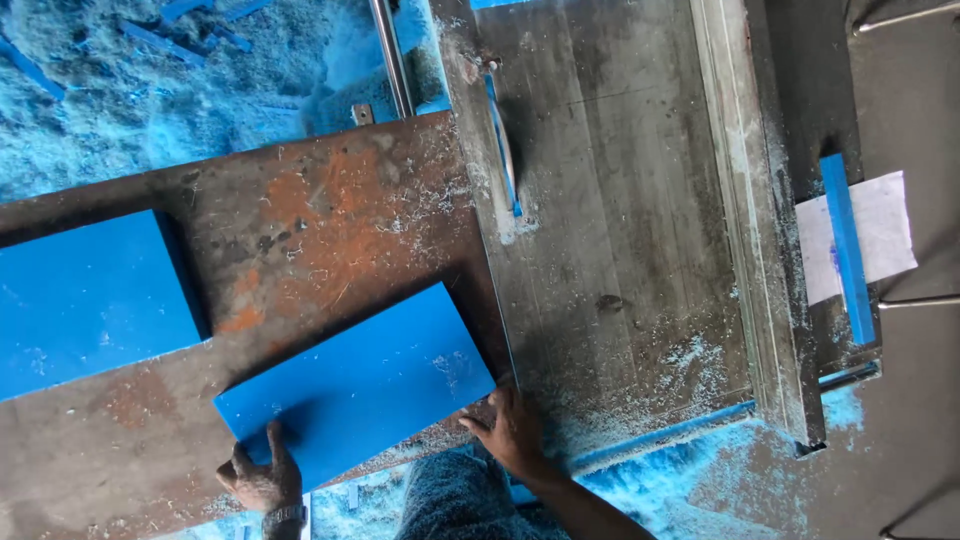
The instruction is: Cutting blue plastic blocks using a table saw and stacking them.
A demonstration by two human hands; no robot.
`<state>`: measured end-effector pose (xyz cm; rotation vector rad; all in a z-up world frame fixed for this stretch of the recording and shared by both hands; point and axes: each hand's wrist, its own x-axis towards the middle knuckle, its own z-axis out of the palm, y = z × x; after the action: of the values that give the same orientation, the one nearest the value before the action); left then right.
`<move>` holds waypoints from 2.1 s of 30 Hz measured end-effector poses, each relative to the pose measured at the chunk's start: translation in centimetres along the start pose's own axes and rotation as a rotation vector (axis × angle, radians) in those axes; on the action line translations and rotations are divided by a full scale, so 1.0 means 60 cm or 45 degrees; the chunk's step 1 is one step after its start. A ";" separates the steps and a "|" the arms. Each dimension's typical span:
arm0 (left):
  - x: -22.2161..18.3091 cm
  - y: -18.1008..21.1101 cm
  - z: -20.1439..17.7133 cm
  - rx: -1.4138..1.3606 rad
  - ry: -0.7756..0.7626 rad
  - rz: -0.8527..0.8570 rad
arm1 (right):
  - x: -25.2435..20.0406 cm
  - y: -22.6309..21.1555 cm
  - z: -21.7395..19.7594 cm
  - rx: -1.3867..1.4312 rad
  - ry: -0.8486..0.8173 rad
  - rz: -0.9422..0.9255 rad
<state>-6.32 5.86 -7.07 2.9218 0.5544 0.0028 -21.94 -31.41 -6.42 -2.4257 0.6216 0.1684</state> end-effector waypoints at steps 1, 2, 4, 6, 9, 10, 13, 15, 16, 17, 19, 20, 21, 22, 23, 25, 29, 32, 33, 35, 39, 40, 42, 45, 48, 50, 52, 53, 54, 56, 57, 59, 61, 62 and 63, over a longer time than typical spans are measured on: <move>-0.010 0.006 -0.005 0.008 -0.008 0.000 | -0.012 0.006 0.001 0.000 -0.009 0.007; -0.020 0.012 -0.010 -0.050 -0.024 0.091 | -0.024 0.013 0.002 -0.033 0.061 0.125; -0.021 0.051 -0.024 -0.103 -0.032 0.184 | -0.015 0.021 -0.013 -0.056 0.131 0.240; -0.036 0.103 -0.045 -0.065 -0.259 0.215 | -0.011 0.039 -0.055 -0.034 0.186 0.416; -0.063 0.178 -0.047 -0.119 -0.312 0.267 | 0.005 0.075 -0.130 0.005 0.136 0.328; -0.063 0.211 -0.048 -0.108 -0.323 0.262 | 0.019 0.096 -0.146 0.004 0.122 0.337; -0.092 0.296 -0.042 -0.249 -0.276 0.361 | 0.038 0.182 -0.188 0.063 0.055 0.346; -0.123 0.337 -0.030 -0.399 -0.374 0.236 | 0.027 0.246 -0.210 -0.015 0.155 0.294; -0.130 0.353 -0.013 -0.402 -0.385 0.234 | 0.044 0.265 -0.233 -0.025 0.152 0.300; -0.141 0.368 0.003 -0.393 -0.336 0.345 | 0.055 0.283 -0.257 0.114 0.166 0.334; -0.164 0.409 0.019 -0.393 -0.278 0.457 | 0.076 0.322 -0.300 0.249 0.189 0.359; -0.177 0.436 0.019 -0.453 -0.369 0.440 | 0.086 0.341 -0.320 0.280 0.207 0.388; -0.190 0.457 0.013 -0.504 -0.464 0.421 | 0.091 0.357 -0.337 0.314 0.216 0.422; -0.201 0.490 0.010 -0.504 -0.461 0.419 | 0.102 0.379 -0.349 0.314 0.216 0.419; -0.212 0.517 0.004 -0.491 -0.512 0.430 | 0.111 0.399 -0.355 0.308 0.279 0.441; -0.231 0.563 0.000 -0.469 -0.555 0.432 | 0.129 0.421 -0.375 0.309 0.333 0.456; -0.252 0.616 0.033 -0.638 -0.649 0.377 | 0.156 0.403 -0.407 0.372 0.457 0.443; -0.256 0.646 0.061 -0.660 -0.634 0.415 | 0.173 0.412 -0.375 0.489 0.661 0.377; -0.261 0.652 0.065 -0.680 -0.645 0.415 | 0.172 0.421 -0.357 0.564 0.742 0.339; -0.263 0.669 0.073 -0.677 -0.655 0.434 | 0.162 0.432 -0.363 0.916 0.592 0.612; -0.264 0.697 0.079 -0.694 -0.720 0.474 | 0.175 0.428 -0.367 1.234 0.376 0.899; -0.266 0.697 0.088 -0.690 -0.719 0.470 | 0.175 0.438 -0.363 1.235 0.370 0.901; -0.270 0.704 0.108 -0.720 -0.727 0.527 | 0.178 0.458 -0.356 1.278 0.399 0.911; -0.274 0.724 0.096 -0.749 -0.723 0.520 | 0.199 0.396 -0.392 1.230 0.440 0.873; -0.285 0.724 0.103 -0.760 -0.699 0.543 | 0.202 0.418 -0.381 1.165 0.465 0.851; -0.279 0.727 0.099 -0.753 -0.696 0.556 | 0.207 0.409 -0.381 1.153 0.477 0.850; -0.282 0.725 0.104 -0.746 -0.704 0.563 | 0.203 0.409 -0.382 1.133 0.487 0.858; -0.282 0.721 0.113 -0.753 -0.706 0.564 | 0.202 0.412 -0.379 1.138 0.495 0.850; -0.282 0.717 0.121 -0.759 -0.709 0.565 | 0.201 0.414 -0.377 1.144 0.503 0.842; -0.279 0.722 0.121 -0.742 -0.710 0.574 | 0.211 0.413 -0.374 1.144 0.512 0.833; -0.280 0.723 0.120 -0.725 -0.715 0.582 | 0.211 0.413 -0.373 1.140 0.521 0.827; -0.275 0.721 0.114 -0.756 -0.753 0.591 | 0.215 0.416 -0.366 1.117 0.531 0.832; -0.271 0.716 0.108 -0.788 -0.788 0.606 | 0.215 0.417 -0.361 1.096 0.548 0.835; -0.270 0.713 0.104 -0.789 -0.828 0.595 | 0.212 0.417 -0.360 1.039 0.525 0.841; -0.266 0.713 0.103 -0.791 -0.870 0.595 | 0.210 0.417 -0.359 0.984 0.513 0.848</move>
<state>-5.41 -40.17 -5.64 2.1706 -0.2125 -0.6134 -23.28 -66.72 -6.09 -1.4457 1.3674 -0.2612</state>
